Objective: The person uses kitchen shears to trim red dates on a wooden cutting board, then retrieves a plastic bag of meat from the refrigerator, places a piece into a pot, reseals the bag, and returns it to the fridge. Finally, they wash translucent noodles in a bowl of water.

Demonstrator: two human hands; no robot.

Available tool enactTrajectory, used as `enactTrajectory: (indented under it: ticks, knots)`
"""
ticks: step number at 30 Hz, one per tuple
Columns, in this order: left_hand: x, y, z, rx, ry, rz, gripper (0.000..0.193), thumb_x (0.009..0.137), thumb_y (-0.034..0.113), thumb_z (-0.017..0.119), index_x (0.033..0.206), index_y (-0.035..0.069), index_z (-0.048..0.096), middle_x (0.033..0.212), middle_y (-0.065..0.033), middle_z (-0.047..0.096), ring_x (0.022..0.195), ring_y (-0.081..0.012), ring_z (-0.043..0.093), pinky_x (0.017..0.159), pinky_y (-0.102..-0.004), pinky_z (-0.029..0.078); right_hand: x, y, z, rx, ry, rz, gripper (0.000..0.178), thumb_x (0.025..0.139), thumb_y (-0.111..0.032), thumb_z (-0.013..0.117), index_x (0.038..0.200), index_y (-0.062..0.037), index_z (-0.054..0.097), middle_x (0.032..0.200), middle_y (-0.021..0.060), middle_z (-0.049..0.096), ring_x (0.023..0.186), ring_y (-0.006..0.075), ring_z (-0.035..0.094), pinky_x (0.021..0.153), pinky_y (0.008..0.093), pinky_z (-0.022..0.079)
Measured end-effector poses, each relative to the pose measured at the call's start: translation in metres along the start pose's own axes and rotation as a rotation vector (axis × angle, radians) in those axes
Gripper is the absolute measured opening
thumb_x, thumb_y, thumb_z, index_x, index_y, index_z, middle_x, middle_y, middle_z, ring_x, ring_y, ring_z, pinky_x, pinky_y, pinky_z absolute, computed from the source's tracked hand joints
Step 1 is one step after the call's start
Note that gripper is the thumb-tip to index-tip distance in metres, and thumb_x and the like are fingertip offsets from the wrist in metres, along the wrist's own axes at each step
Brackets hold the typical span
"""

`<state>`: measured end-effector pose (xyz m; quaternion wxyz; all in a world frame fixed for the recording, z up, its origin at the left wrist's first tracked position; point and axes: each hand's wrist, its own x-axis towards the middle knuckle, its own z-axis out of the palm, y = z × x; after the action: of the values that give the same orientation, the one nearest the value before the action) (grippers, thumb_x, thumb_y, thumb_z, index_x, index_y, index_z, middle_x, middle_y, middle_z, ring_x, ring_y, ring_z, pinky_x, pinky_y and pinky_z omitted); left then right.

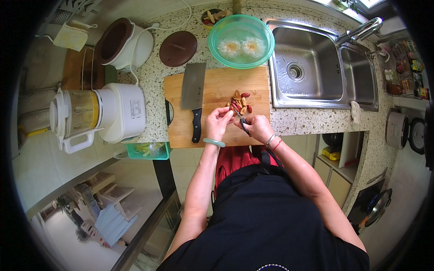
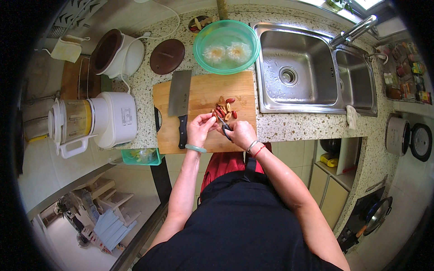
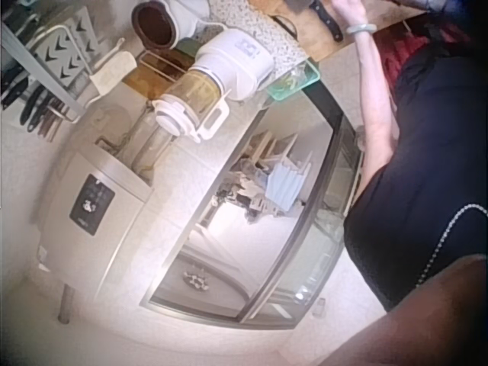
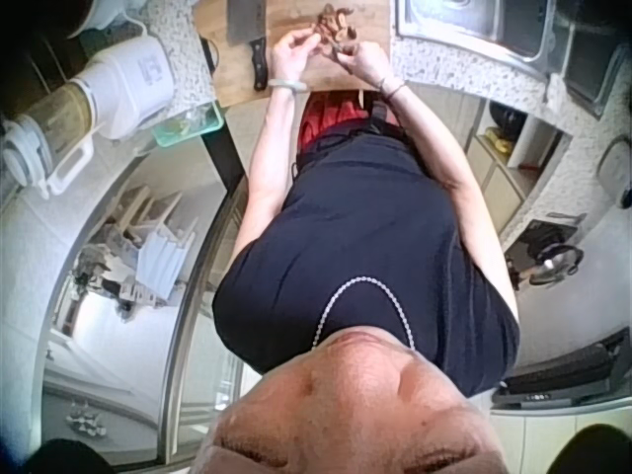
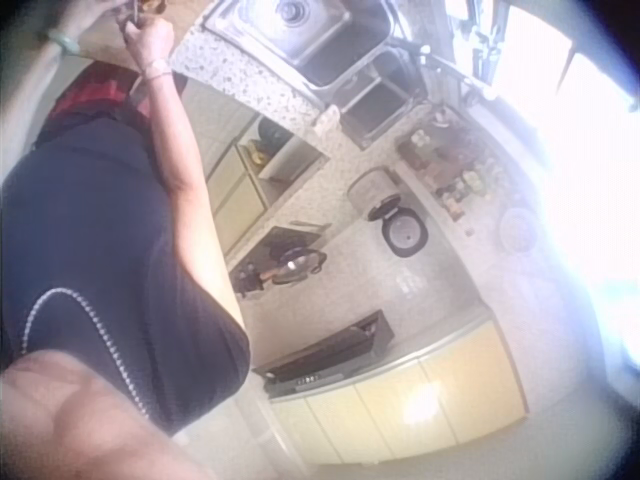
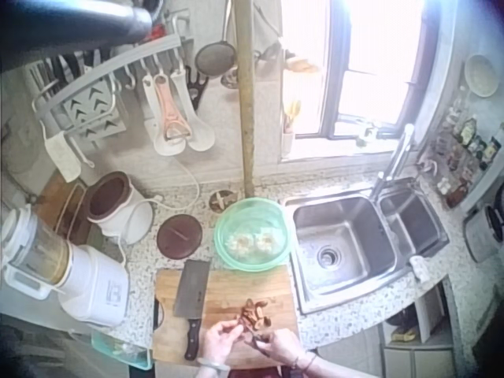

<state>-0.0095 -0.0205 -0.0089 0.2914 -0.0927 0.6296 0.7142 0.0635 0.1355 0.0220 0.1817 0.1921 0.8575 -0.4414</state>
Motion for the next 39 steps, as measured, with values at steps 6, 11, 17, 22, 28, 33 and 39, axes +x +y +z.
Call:
enactTrajectory:
  ticks: [6,11,17,22,28,33,39]
  knots:
    - [-0.001,-0.003,0.002,-0.073,0.001,-0.043,0.021,0.09,0.007,0.065,0.109,-0.002,0.06,0.097,-0.0101,0.067,0.08,-0.0156,0.067,0.073,-0.0272,0.058,0.003,-0.004,-0.007,0.104,-0.148,0.14,0.058,0.082,-0.062,0.059,0.068,-0.0063,0.068,0.062,0.0127,0.065,0.068,0.0317,0.067,0.066,0.0421,0.051]
    - [-0.003,0.002,0.008,-0.16,-0.033,-0.056,0.021,0.091,0.008,0.063,0.111,0.0,0.058,0.098,-0.009,0.066,0.083,-0.0155,0.066,0.076,-0.0271,0.057,0.001,-0.005,-0.008,0.041,-0.138,0.158,0.068,0.079,-0.071,0.054,0.07,-0.0062,0.069,0.063,0.0123,0.066,0.072,0.0306,0.068,0.071,0.0423,0.051]
    - [0.001,-0.001,0.008,0.017,-0.038,0.147,0.019,0.091,0.008,0.063,0.109,0.0,0.06,0.099,-0.0082,0.066,0.081,-0.0141,0.066,0.075,-0.0265,0.056,0.004,-0.005,-0.013,0.017,-0.207,0.218,0.069,0.077,-0.073,0.054,0.072,-0.0057,0.07,0.068,0.0134,0.068,0.076,0.0316,0.069,0.074,0.042,0.052]
    - [-0.001,-0.001,0.011,0.248,0.012,0.28,0.018,0.092,0.007,0.062,0.108,0.0,0.061,0.099,-0.0076,0.066,0.081,-0.0132,0.065,0.075,-0.0265,0.057,0.001,-0.012,-0.017,0.03,-0.19,0.221,0.067,0.078,-0.069,0.056,0.078,-0.0038,0.07,0.071,0.015,0.068,0.078,0.0315,0.069,0.074,0.0421,0.052]
    - [-0.002,0.005,0.011,-0.24,-0.023,-0.01,0.024,0.093,0.008,0.06,0.115,0.002,0.055,0.102,-0.008,0.064,0.085,-0.0156,0.066,0.078,-0.0298,0.058,-0.003,-0.014,-0.016,0.137,-0.111,0.176,0.059,0.078,-0.065,0.06,0.085,-0.0078,0.071,0.076,0.0172,0.069,0.081,0.0343,0.068,0.074,0.0441,0.052]
    - [-0.005,0.008,0.013,-0.299,-0.025,-0.059,0.022,0.093,0.007,0.06,0.114,0.001,0.055,0.103,-0.0086,0.065,0.087,-0.0169,0.066,0.081,-0.0311,0.058,-0.007,-0.016,-0.015,-0.008,-0.029,0.117,0.058,0.078,-0.066,0.059,0.084,-0.009,0.07,0.079,0.0198,0.068,0.083,0.0377,0.067,0.074,0.0457,0.052]
    - [-0.002,0.007,0.012,-0.323,0.015,-0.062,0.025,0.091,0.004,0.061,0.115,0.0,0.056,0.104,-0.0088,0.065,0.089,-0.0178,0.066,0.082,-0.0327,0.058,-0.008,-0.023,-0.021,-0.064,-0.079,0.141,0.062,0.077,-0.069,0.057,0.087,-0.0084,0.069,0.083,0.0197,0.069,0.088,0.0387,0.066,0.078,0.047,0.051]
